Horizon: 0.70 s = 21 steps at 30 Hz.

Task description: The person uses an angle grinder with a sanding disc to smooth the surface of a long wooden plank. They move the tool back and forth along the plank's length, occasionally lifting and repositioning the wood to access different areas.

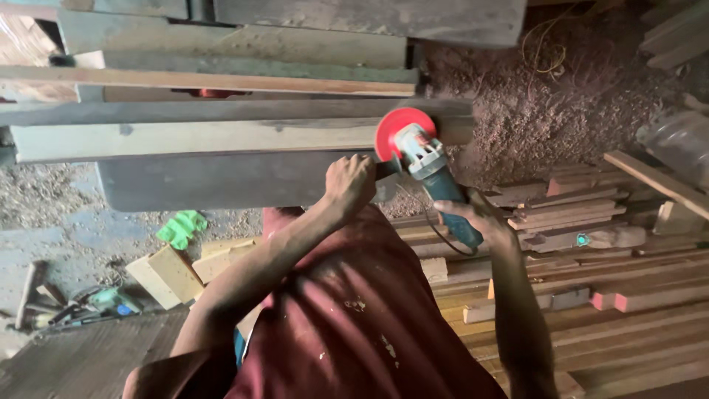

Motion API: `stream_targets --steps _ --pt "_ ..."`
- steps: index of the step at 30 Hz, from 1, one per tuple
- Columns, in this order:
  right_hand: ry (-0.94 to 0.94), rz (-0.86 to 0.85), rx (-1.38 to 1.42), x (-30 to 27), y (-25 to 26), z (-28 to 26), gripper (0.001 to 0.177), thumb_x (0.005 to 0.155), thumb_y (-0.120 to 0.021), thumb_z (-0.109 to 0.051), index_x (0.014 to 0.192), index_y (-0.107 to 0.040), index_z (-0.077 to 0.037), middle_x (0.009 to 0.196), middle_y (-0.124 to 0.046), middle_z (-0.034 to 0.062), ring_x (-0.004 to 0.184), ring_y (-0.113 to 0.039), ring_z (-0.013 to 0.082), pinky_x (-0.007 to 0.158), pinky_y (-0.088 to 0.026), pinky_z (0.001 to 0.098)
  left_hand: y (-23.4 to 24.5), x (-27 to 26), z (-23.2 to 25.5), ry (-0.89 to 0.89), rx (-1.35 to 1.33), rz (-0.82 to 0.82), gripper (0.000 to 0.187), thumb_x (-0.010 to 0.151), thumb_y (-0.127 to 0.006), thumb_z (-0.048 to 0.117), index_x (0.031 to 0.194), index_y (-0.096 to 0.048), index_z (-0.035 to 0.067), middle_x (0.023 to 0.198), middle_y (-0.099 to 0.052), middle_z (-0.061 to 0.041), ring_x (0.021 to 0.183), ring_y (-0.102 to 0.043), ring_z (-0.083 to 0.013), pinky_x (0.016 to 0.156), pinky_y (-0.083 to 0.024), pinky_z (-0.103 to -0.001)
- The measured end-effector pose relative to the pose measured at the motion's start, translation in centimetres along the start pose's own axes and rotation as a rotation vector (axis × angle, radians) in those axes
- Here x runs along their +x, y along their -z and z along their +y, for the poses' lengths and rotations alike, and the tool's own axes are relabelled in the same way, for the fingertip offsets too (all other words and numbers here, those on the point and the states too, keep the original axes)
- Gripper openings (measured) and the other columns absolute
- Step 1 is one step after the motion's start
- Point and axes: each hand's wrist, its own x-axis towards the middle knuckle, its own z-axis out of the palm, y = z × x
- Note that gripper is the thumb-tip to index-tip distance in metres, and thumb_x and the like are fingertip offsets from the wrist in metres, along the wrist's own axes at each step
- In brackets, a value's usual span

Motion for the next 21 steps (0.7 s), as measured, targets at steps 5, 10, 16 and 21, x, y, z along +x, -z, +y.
stream_targets --steps 5,10,16,21 --pt "0.117 0.137 -0.089 -2.4 4.2 3.4 0.058 0.073 -0.078 -0.042 0.112 -0.064 -0.002 0.079 -0.067 0.0093 0.062 -0.067 0.0169 0.055 -0.058 0.0325 -1.1 1.4 3.1 -0.078 0.017 -0.131 0.020 0.088 -0.066 0.017 0.105 -0.066 0.006 0.104 -0.070 -0.016 0.100 -0.068 -0.0340 0.084 -0.056 -0.045" --pt "0.148 0.290 0.136 -3.3 6.9 9.0 0.052 0.074 -0.081 -0.028 0.113 -0.064 0.000 0.078 -0.069 0.0115 0.058 -0.066 0.0192 0.052 -0.057 0.0358 4.8 -2.5 -3.6 -0.044 0.210 -0.025 0.076 0.081 -0.080 0.034 0.143 -0.052 -0.001 0.140 -0.052 -0.023 0.126 -0.051 -0.0404 0.095 -0.046 -0.054" --pt "0.237 0.658 0.317 -7.4 4.8 11.2 0.040 0.089 -0.072 -0.019 0.123 -0.060 0.000 0.091 -0.068 0.0085 0.070 -0.067 0.0214 0.058 -0.055 0.0338 11.3 -8.5 -20.2 0.423 -0.004 0.727 0.124 0.082 -0.101 0.041 0.165 -0.018 0.001 0.168 -0.015 -0.029 0.157 -0.021 -0.0474 0.129 -0.026 -0.058" --pt "0.426 0.591 0.464 -8.7 1.3 9.7 0.043 0.094 -0.066 -0.024 0.123 -0.056 0.006 0.086 -0.065 0.0169 0.072 -0.065 0.0279 0.058 -0.054 0.0388 17.1 -12.0 -33.3 0.843 -1.141 1.285 0.122 0.074 -0.091 0.053 0.158 -0.015 0.007 0.163 -0.020 -0.021 0.149 -0.034 -0.0357 0.123 -0.028 -0.053"
